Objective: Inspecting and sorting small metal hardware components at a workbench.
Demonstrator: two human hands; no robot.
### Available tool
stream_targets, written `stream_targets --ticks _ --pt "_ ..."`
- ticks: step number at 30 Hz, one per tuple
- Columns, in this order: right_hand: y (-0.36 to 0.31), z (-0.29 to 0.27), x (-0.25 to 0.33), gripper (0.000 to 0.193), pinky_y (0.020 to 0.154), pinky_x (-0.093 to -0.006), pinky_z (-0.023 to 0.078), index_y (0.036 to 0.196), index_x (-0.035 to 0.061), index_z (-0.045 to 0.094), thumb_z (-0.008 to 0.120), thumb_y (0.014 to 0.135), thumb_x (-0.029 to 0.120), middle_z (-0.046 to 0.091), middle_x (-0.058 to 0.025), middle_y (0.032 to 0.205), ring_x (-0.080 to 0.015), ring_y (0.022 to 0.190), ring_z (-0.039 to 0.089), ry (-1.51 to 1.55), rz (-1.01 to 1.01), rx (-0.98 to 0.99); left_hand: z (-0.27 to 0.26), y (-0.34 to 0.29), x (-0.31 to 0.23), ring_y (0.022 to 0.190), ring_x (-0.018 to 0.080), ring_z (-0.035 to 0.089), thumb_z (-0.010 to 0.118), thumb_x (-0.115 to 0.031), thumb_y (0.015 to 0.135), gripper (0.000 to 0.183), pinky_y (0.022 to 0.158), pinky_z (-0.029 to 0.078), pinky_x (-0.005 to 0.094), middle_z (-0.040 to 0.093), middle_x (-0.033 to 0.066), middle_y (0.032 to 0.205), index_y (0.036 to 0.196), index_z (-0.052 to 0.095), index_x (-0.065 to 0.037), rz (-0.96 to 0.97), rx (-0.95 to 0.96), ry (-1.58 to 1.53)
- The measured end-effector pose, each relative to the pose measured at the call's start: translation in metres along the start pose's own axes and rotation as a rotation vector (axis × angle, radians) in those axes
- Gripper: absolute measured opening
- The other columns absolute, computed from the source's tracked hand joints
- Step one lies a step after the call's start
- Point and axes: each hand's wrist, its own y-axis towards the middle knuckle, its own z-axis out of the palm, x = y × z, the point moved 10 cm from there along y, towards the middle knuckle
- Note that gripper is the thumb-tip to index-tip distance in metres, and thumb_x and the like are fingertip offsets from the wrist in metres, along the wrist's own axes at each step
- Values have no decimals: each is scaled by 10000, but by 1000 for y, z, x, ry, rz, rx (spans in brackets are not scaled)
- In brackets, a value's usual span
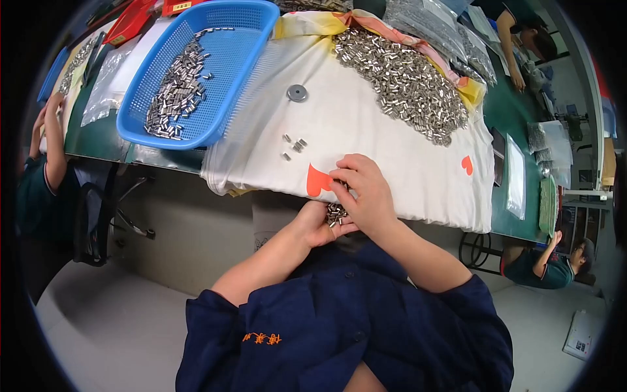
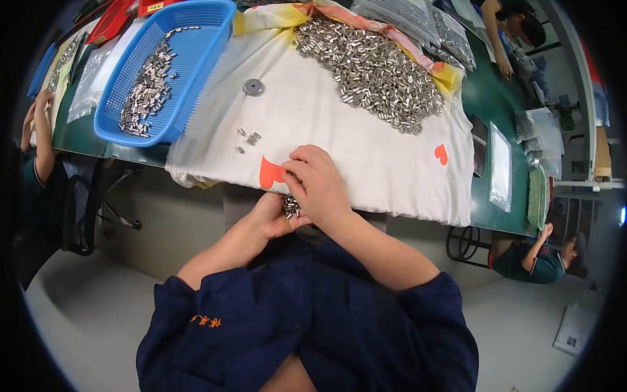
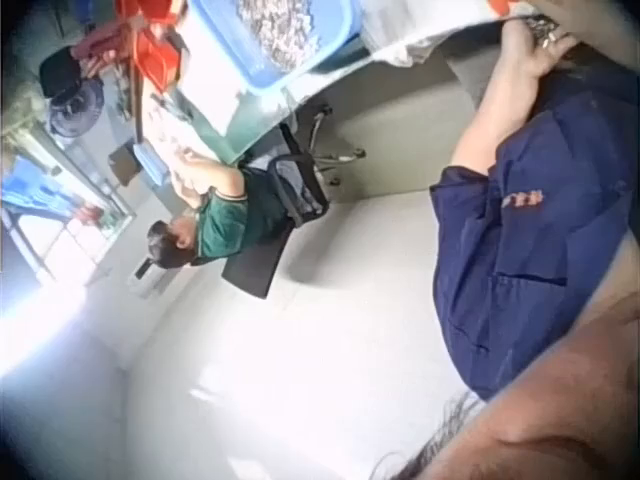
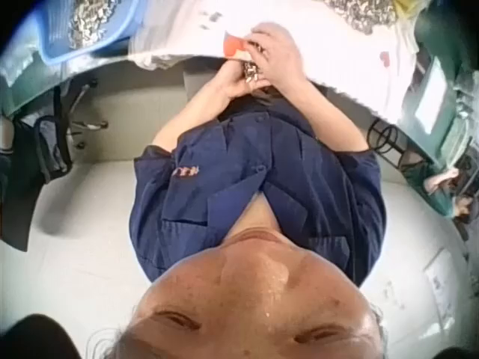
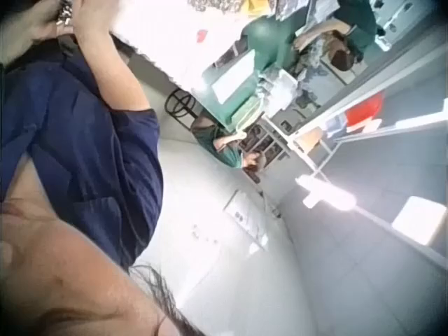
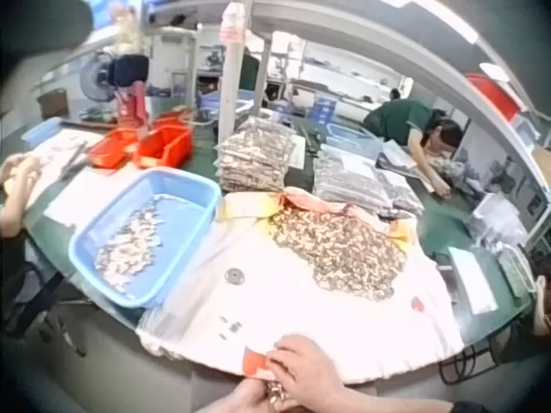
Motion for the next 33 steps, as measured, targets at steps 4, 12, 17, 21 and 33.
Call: stream_targets --ticks 4,12,17,21,33 --pt "-18 -2 17 200 795 -375 442 875 32 598 645 680 31 544 -104 952 -297 946 516 2 -54 -29 -3 3 -4 941 195 585 375 -314 930 303 758 535 356 563 85 1043 1091 494 -88 79 20 -132" --pt "-57 8 39 284 833 -387 440 925 41 613 652 647 -6 548 -104 1021 -304 985 515 -9 -227 87 12 2 -6 901 240 581 338 -201 915 321 773 517 340 553 154 1020 1082 480 34 95 165 -106" --pt "-52 -4 52 299 773 -357 476 922 53 618 645 633 -22 586 -85 969 -283 909 563 83 -339 120 -12 7 -9 877 259 593 321 -202 918 345 713 542 347 566 182 1019 1111 480 36 142 -34 -3" --pt "9 -9 42 218 787 -371 464 913 21 596 606 695 19 572 -116 979 -301 901 553 20 -309 -11 -15 4 0 872 262 615 315 -238 930 339 723 549 407 588 158 994 1077 502 5 43 4 -114" --pt "41 36 42 153 793 -348 454 852 11 616 627 705 50 589 -90 937 -279 929 543 -55 -211 -16 -31 -20 -13 917 258 600 308 -192 914 308 734 543 399 582 141 1037 1103 487 -27 56 -100 -114"
